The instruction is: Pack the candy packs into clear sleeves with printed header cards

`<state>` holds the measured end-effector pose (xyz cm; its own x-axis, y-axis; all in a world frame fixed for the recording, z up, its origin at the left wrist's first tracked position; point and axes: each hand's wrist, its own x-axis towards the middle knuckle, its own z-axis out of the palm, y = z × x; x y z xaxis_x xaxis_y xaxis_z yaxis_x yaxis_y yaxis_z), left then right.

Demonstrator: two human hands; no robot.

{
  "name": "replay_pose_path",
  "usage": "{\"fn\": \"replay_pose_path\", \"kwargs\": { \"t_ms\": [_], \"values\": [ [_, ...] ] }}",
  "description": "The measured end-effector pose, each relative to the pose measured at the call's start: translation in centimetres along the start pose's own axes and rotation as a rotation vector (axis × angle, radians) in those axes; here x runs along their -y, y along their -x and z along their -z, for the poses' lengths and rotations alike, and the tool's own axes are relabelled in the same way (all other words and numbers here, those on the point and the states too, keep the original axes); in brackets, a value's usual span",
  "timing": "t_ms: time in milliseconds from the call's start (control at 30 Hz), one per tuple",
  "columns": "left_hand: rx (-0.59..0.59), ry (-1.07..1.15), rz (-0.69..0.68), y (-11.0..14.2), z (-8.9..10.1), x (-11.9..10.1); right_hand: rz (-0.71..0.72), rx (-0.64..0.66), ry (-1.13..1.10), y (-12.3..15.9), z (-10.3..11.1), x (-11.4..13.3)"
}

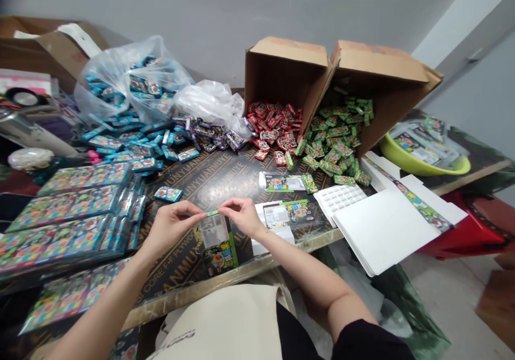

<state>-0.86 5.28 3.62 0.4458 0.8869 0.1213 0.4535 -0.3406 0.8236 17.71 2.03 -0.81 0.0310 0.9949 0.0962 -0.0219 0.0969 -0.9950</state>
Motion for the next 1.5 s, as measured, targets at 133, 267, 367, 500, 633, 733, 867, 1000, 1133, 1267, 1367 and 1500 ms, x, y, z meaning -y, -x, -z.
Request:
{"fn": "replay_pose_path", "kwargs": {
  "t_ms": [133,267,367,500,633,733,867,1000,1133,1267,1367,1500],
  "values": [
    [-0.048,-0.018,-0.132,0.9,0.0,-0.3,0.195,0.084,0.182,0.4,0.6,0.4],
    [-0.038,0.106,0.016,1.3,0.2,0.0,0.22,0.016,0.478,0.2,5.2,-0.9],
    [-0.064,0.153,0.116,1.6,0.0,0.5,0.048,-0.23,0.83,-0.4,11.0,-3.5],
    [-0.143,0.042,-0.068,2.3,-0.6,1.4,-0.044,-0.241,0.944,-0.3,16.5,-6.8],
    [-0.162,-0.16,-0.304,2.7,-0.9,1.7,-0.034,-0.204,0.98,0.4,17.1,-7.9],
    [-0.096,-0.263,-0.3,2.6,-0.8,1.3,-0.01,-0.181,0.988,1.0,16.3,-7.9],
    [0.018,-0.357,-0.287,2.4,-0.8,0.8,-0.015,-0.173,0.972,1.6,15.6,-7.7],
    [0.0,-0.338,-0.264,2.3,-1.2,0.8,-0.077,-0.189,0.911,1.3,16.2,-7.0],
    [-0.091,-0.237,-0.203,2.6,-1.6,0.3,-0.121,-0.223,0.829,0.2,16.5,-5.0],
    [-0.186,-0.106,-0.146,2.9,-1.9,-0.1,-0.065,-0.153,0.674,-1.4,12.7,-0.8],
    [-0.275,-0.056,-0.122,3.0,-1.9,0.1,-0.062,0.174,0.335,-2.1,7.2,3.0],
    [-0.283,-0.029,-0.118,3.2,-1.7,0.2,-0.105,0.491,0.165,-2.8,1.0,5.6]
  ]
}}
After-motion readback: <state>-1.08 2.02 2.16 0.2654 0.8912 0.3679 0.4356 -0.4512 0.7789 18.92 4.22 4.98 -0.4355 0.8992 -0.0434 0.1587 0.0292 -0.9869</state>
